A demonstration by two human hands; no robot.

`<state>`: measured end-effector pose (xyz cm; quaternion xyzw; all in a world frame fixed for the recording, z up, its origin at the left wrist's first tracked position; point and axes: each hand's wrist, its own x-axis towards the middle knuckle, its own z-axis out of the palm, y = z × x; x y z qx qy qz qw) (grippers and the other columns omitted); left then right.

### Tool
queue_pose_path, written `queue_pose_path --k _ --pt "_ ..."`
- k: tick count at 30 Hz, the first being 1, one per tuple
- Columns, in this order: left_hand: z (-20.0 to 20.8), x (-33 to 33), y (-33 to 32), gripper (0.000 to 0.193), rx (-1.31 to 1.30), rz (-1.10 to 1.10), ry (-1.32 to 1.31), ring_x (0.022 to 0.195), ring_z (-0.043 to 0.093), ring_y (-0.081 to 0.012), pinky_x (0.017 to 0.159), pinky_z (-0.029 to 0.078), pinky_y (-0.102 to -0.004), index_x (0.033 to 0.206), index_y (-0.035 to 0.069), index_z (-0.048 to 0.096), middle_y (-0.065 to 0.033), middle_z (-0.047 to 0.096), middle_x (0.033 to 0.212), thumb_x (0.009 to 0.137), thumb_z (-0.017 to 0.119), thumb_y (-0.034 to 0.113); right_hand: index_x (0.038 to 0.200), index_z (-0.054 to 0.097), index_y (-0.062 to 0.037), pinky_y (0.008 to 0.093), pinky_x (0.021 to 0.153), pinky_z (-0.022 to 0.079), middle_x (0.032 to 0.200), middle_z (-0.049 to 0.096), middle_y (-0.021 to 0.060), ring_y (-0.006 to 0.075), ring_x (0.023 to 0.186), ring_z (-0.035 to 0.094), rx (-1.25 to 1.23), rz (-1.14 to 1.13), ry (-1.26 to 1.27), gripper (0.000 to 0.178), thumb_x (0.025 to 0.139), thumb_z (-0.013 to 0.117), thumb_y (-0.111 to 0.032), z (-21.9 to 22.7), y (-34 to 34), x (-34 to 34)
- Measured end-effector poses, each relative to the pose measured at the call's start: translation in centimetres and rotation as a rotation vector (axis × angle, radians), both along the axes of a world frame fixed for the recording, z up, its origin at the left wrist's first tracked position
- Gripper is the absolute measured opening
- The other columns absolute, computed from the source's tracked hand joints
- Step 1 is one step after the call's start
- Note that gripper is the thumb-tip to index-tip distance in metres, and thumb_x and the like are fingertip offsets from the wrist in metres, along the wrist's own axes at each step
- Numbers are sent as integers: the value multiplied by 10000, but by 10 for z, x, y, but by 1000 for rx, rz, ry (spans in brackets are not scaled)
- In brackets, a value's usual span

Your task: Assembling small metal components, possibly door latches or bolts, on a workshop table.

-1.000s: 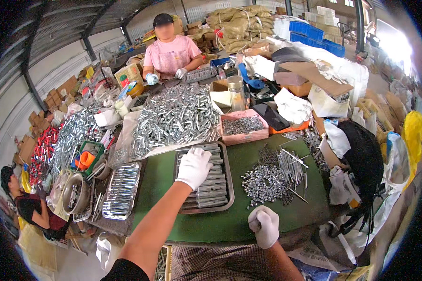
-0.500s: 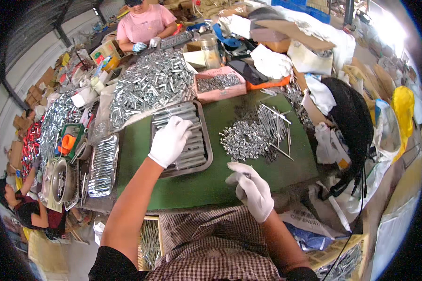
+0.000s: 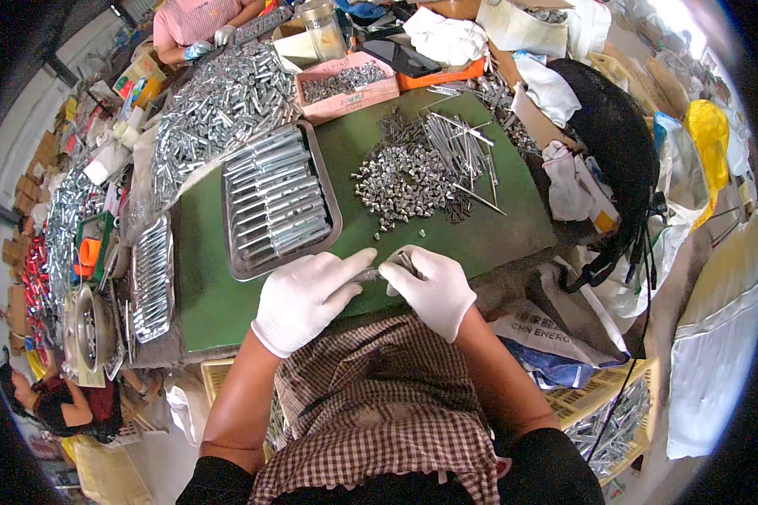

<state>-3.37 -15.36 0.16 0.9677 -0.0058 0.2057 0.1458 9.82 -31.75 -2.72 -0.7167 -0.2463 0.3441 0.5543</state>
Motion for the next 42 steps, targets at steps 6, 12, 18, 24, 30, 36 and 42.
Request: queue_pose_path --k 6,12,18,24,30,36,42 --pt "-7 -5 -8 394 -97 23 31 645 595 -225 584 493 -346 1197 189 668 -47 558 749 808 697 139 891 663 -6 256 641 477 728 653 55 95 664 595 32 6 -182 187 914 654 -191 -2 -1 1" --pt "-9 -9 -12 332 -141 104 35 627 599 -241 568 493 -348 1139 182 682 -55 577 753 810 695 139 937 658 -23 263 662 479 761 645 38 99 682 567 21 60 -191 148 890 685 -161 -2 -6 3" --pt "-11 -6 -13 290 -183 113 4 598 593 -251 547 486 -354 1089 203 687 -61 577 738 807 693 135 978 613 -2 241 710 457 816 618 10 78 748 542 113 79 -327 102 887 637 -41 5 -8 4" --pt "-13 -5 -18 276 -128 147 12 572 586 -259 525 479 -364 1064 230 681 -61 558 715 802 694 145 958 655 -33 256 691 475 793 642 39 95 718 568 87 59 -212 115 898 669 -129 -1 -9 6" --pt "-15 -11 -27 233 61 203 70 521 571 -246 477 478 -362 1052 238 673 -45 512 676 830 655 170 976 670 -69 334 729 505 866 663 90 232 792 648 129 36 -747 123 867 672 -126 -5 1 37" --pt "-26 -2 -44 251 143 278 203 509 574 -236 450 476 -356 1079 238 667 -72 541 791 829 649 224 978 661 -110 426 775 521 984 637 130 335 886 639 -221 138 -1055 163 886 593 -227 9 63 81" --pt "-26 -1 -42 237 114 276 194 515 577 -249 454 477 -366 1084 229 663 -79 535 780 850 627 223 959 628 -83 463 789 524 986 623 176 366 864 642 -446 241 -1153 152 885 576 -206 8 86 87"
